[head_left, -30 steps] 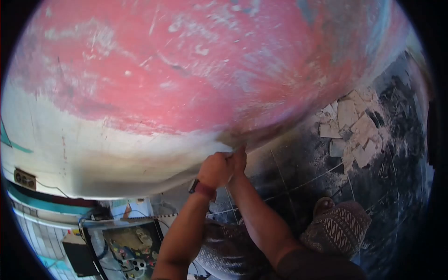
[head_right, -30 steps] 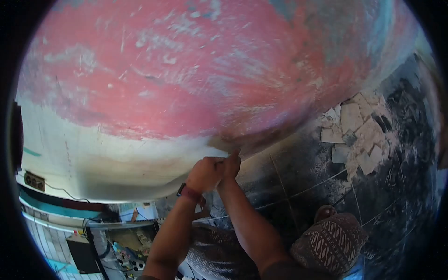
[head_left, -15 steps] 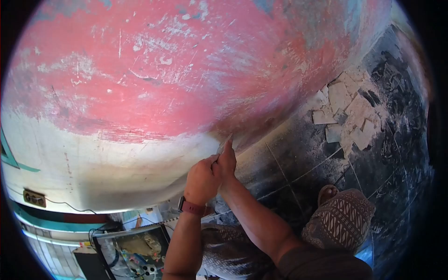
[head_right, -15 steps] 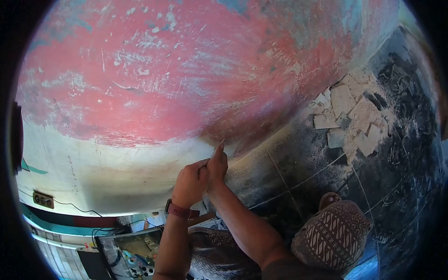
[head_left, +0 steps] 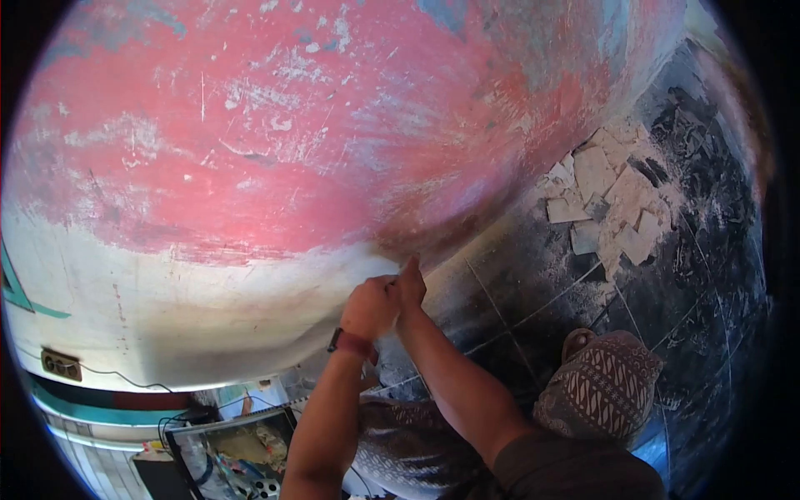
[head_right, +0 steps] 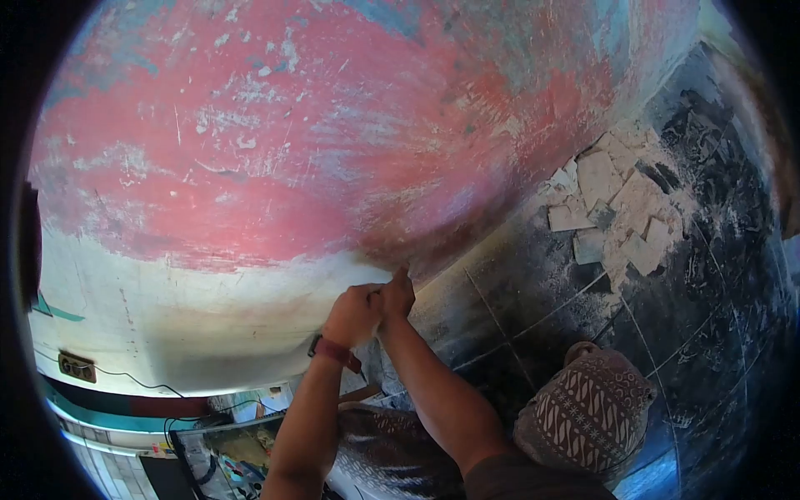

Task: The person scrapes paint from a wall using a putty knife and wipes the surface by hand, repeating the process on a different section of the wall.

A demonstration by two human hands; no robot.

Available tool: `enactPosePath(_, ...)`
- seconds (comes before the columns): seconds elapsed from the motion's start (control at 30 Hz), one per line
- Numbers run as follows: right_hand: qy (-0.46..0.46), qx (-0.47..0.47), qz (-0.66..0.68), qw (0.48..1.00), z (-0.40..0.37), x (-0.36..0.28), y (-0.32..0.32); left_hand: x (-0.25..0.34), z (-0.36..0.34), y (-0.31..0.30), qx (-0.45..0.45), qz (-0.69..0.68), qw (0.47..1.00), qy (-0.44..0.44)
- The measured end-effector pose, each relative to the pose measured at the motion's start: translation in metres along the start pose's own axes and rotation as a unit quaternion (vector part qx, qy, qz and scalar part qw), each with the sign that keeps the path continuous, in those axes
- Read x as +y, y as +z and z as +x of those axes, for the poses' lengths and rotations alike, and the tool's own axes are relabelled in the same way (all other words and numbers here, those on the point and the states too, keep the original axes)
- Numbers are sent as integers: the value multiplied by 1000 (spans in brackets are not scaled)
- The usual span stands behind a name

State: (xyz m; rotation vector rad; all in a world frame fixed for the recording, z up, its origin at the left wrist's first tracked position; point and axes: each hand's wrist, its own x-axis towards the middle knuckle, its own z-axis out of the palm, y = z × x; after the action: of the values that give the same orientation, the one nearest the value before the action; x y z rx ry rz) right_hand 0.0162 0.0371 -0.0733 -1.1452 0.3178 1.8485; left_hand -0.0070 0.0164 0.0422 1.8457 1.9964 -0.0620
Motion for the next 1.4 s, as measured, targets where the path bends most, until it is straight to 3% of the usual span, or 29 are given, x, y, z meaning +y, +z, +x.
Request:
enactPosePath(0.03, 25, -24, 37, 999, 6, -2, -1, 6, -1, -3, 7, 10, 1000, 8)
enactPosePath(0.13, -41, -12, 13, 999, -19, -7, 5, 6, -6, -8, 4, 13, 1000, 24)
enactPosePath(0.23, -52, 71, -33, 996, 10, 13, 4, -21, 3, 11, 3, -22, 1000, 13)
enactPosePath(0.33, 45, -3, 72, 996, 38, 13, -7, -5, 13, 14, 1, 31, 999, 16)
enactPosePath(0.43, 10, -27, 62, 998, 12, 9, -1, 11, 2, -2, 0, 32, 999, 23)
enactPosePath(0.53, -50, 54, -68, 995, 16, 10, -1, -6, 2, 6, -18, 0, 1000, 3)
enactPosePath(0.63, 25, 30, -2, 999, 48, 14, -12, -9, 23, 18, -35, 51, 998, 3)
enactPosePath(0.73, 3, -41, 92, 995, 30, 17, -6, 13, 9, 4, -5, 50, 999, 21)
enactPosePath(0.83, -63, 50, -55, 995, 6, 2, 3, -6, 1, 8, 1, 3, 1000, 21)
enactPosePath(0.93, 56, 24, 65, 996, 56, 22, -14, -23, 23, 27, -10, 36, 999, 18)
enactPosePath(1.03, -7, -79, 101, 992, 40, 26, -7, 11, 7, 2, -15, 66, 998, 17)
enactPosePath(1.13, -71, 18, -21, 997, -5, 3, 5, 2, -4, -2, 3, 10, 999, 30)
enactPosePath(1.23, 12, 38, 35, 999, 27, 7, -10, -27, 18, 27, -26, 44, 999, 16)
enactPosePath(1.33, 62, -106, 158, 980, 68, 32, -21, -5, 25, 20, -25, 81, 996, 38)
enactPosePath(1.4, -37, -33, 46, 998, 27, 18, -10, 13, -4, -7, 0, 30, 998, 49)
